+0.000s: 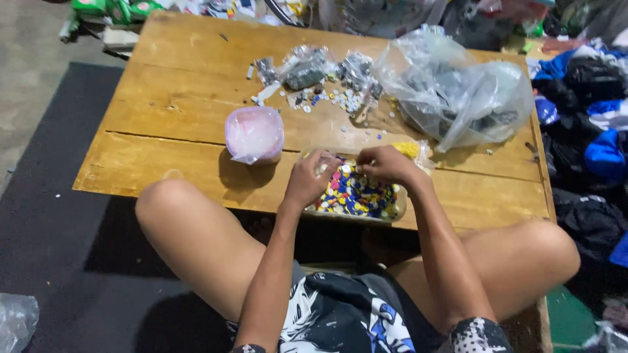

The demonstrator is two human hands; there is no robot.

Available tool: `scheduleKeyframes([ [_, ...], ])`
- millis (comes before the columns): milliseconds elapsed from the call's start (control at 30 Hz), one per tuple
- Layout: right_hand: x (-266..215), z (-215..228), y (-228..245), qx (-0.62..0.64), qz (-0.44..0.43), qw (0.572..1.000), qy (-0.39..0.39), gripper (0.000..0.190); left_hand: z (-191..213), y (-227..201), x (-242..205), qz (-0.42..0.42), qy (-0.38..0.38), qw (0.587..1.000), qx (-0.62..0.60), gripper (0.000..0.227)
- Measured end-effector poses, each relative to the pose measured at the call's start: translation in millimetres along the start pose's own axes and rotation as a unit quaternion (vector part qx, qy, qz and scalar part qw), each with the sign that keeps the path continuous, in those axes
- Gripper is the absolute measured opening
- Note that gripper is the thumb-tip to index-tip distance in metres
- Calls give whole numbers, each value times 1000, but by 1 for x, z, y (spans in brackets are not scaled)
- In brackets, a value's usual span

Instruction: Sorting small colorful buttons from a tray into a bowl on a low wooden table.

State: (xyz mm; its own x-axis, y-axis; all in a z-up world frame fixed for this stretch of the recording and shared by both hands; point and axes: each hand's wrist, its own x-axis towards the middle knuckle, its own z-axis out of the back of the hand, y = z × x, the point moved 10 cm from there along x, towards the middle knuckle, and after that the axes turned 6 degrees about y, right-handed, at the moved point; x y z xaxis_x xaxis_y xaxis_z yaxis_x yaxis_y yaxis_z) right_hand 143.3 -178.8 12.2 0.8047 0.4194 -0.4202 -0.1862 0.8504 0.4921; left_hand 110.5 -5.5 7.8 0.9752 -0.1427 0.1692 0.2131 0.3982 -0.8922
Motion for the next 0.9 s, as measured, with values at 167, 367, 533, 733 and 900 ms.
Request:
scheduleKeyframes([
  [167, -15, 15, 31, 6, 13, 1000, -5, 31, -2, 0, 6, -11, 9, 1000, 5, 30],
  [367, -17, 16, 31, 35, 10, 999, -27, 30, 0, 2, 0, 10, -10, 1000, -15, 31],
  [533, 1, 2, -9, -32, -37, 998, -28, 30, 0, 10, -4, 29, -15, 999, -32, 35],
  [733, 17, -17, -14, -132, -54, 989, -50, 24, 3, 7, -7, 46, -12, 998, -47, 35],
  [900, 20, -28, 0, -174, -58, 982, -38, 27, 5, -2, -9, 33, -9, 999, -40, 33],
])
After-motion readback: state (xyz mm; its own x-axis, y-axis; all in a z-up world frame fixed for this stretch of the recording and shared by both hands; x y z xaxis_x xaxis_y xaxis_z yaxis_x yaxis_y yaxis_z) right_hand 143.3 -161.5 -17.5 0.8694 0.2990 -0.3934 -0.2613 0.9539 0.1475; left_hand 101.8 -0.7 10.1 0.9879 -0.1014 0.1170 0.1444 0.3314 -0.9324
